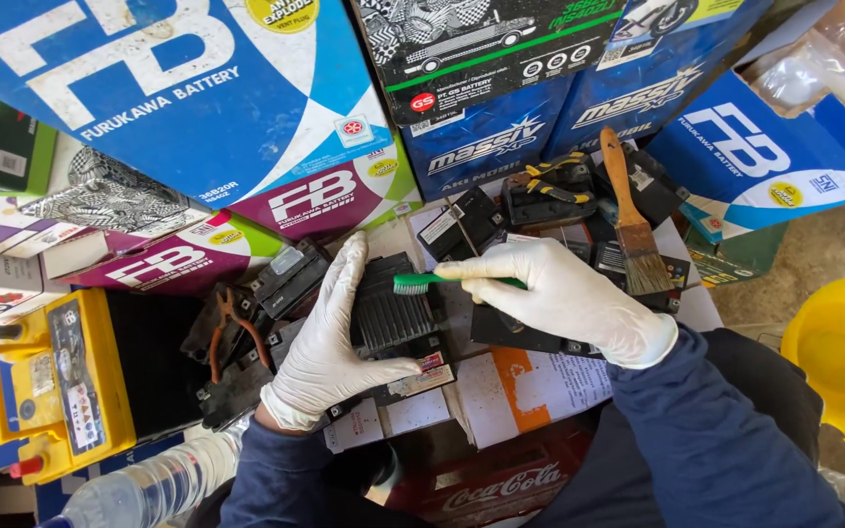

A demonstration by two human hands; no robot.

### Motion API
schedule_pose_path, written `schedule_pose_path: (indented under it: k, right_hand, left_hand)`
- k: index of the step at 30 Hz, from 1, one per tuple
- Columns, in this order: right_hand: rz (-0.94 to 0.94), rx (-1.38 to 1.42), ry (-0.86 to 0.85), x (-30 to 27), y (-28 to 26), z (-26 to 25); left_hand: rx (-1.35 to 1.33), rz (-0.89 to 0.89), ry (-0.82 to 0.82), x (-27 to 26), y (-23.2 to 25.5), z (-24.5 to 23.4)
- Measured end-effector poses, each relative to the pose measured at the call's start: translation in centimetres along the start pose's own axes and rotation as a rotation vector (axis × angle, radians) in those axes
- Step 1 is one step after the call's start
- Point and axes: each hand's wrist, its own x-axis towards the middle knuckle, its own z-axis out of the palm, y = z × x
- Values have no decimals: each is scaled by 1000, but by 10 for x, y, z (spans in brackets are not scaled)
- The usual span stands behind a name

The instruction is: Cleaning battery terminals with a brush and using a screwdriver for maintenance

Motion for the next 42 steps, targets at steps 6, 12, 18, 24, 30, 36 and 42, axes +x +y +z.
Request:
schedule_pose_path:
  k: [6,12,18,24,30,36,42]
  right_hand:
    - [198,-75,-348,-3,-9,-10]
    - [233,-48,-269,-6,-2,-11]
    - [-34,29,-9,2,16,3]
    - [-4,-4,-176,0,14,4]
    - [-4,-74,-27,8,10,13]
    - [-74,-145,-186,7,-1,16]
    - [-85,-267,-28,10,3,17]
  left_hand:
    - [-122,-100,-33,-13,-10,-18]
    - [-138,-156,-161,-19,-30,-9]
    - [-86,-118,-136,-16,-33,-4]
    - [-156,-136,-61,-11,-23,-8]
    - [-140,-253,-64,-6,-18,-8]
    - [-169,-233,-54,-4,-6,-10]
    - [-173,-231,-49,-5,-15,-9]
